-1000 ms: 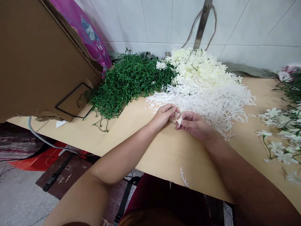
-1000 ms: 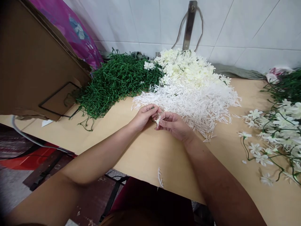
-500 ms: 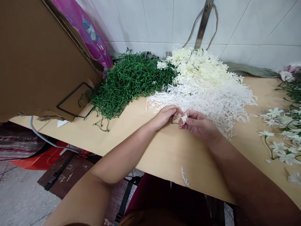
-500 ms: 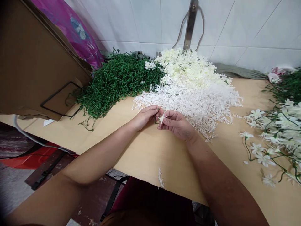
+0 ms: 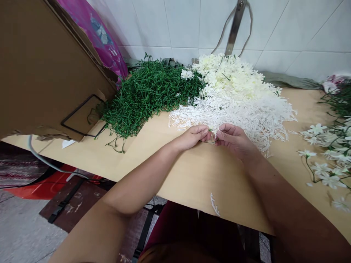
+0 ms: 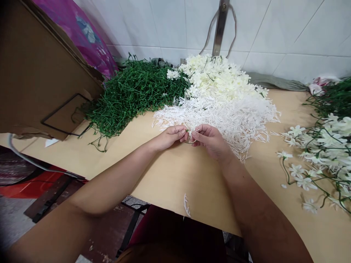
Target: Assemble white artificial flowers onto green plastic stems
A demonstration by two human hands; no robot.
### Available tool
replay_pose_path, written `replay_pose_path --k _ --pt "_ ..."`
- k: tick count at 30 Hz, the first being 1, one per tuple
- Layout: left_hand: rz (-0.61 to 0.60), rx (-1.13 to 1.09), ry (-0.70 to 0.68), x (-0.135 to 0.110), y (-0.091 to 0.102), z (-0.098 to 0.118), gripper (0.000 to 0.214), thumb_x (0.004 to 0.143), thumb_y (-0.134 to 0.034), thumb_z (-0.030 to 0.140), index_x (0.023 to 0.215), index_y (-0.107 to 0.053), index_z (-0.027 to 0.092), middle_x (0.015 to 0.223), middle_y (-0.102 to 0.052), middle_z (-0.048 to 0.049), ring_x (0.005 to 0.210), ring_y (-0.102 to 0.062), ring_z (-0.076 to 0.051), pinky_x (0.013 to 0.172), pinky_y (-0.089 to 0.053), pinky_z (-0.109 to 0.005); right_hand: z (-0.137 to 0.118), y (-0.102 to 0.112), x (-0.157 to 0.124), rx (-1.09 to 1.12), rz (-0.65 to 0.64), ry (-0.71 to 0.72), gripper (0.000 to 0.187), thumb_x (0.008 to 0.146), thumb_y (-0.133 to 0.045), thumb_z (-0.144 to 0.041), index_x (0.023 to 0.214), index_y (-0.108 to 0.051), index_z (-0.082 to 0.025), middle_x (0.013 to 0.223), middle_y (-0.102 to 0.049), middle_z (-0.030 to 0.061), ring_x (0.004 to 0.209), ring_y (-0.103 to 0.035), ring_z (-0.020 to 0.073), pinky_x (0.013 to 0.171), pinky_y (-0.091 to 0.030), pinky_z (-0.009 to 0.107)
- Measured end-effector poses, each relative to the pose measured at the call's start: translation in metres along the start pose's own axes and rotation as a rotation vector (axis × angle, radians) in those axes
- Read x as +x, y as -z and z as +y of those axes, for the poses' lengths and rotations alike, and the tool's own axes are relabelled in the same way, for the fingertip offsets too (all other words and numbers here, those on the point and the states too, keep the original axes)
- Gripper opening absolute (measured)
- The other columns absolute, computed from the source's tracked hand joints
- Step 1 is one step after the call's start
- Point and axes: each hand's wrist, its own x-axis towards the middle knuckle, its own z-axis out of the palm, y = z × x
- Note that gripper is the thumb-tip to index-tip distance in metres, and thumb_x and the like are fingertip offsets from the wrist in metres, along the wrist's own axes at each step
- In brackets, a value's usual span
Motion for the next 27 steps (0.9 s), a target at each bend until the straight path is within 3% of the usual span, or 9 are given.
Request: replay_pose_path --k 9,22,27 --pt "-0.052 -0.078 0.049 -0.0022 -0.0021 0.0030 0.043 0.077 -0.062 0.047 0.052 -0.049 0.015 0.052 -0.040 0.0020 0.050 -0.030 -0.008 0.052 -0.024 -0.024 0.0017 0.0002 0.0005 -0.037 -0.021 -0.034 0.032 0.057 -0.083 -0.041 0.063 -0.061 -0.018 0.061 -0.061 -0.0010 0.059 -0.056 0.0102 0.052 -0.051 0.023" --pt "-0.065 0.020 0.063 -0.0032 -0.0002 0.0079 0.035 0.080 -0.061 0.033 0.051 -0.052 0.015 0.053 -0.042 0.0012 0.053 -0.033 -0.009 0.054 -0.025 -0.024 -0.0020 -0.0005 -0.0023 -0.086 -0.012 -0.054 0.033 0.058 -0.082 -0.041 0.063 -0.060 -0.017 0.061 -0.060 -0.0008 0.059 -0.056 0.0100 0.057 -0.053 0.027" --pt "-0.093 0.059 0.052 -0.0043 0.0013 0.0069 0.035 0.081 -0.058 0.037 0.054 -0.049 0.015 0.053 -0.039 0.0029 0.051 -0.031 -0.008 0.053 -0.024 -0.024 -0.0019 -0.0012 -0.0023 -0.088 0.015 -0.046 0.035 0.056 -0.083 -0.042 0.061 -0.058 -0.017 0.058 -0.060 -0.0022 0.057 -0.057 0.0097 0.058 -0.053 0.027"
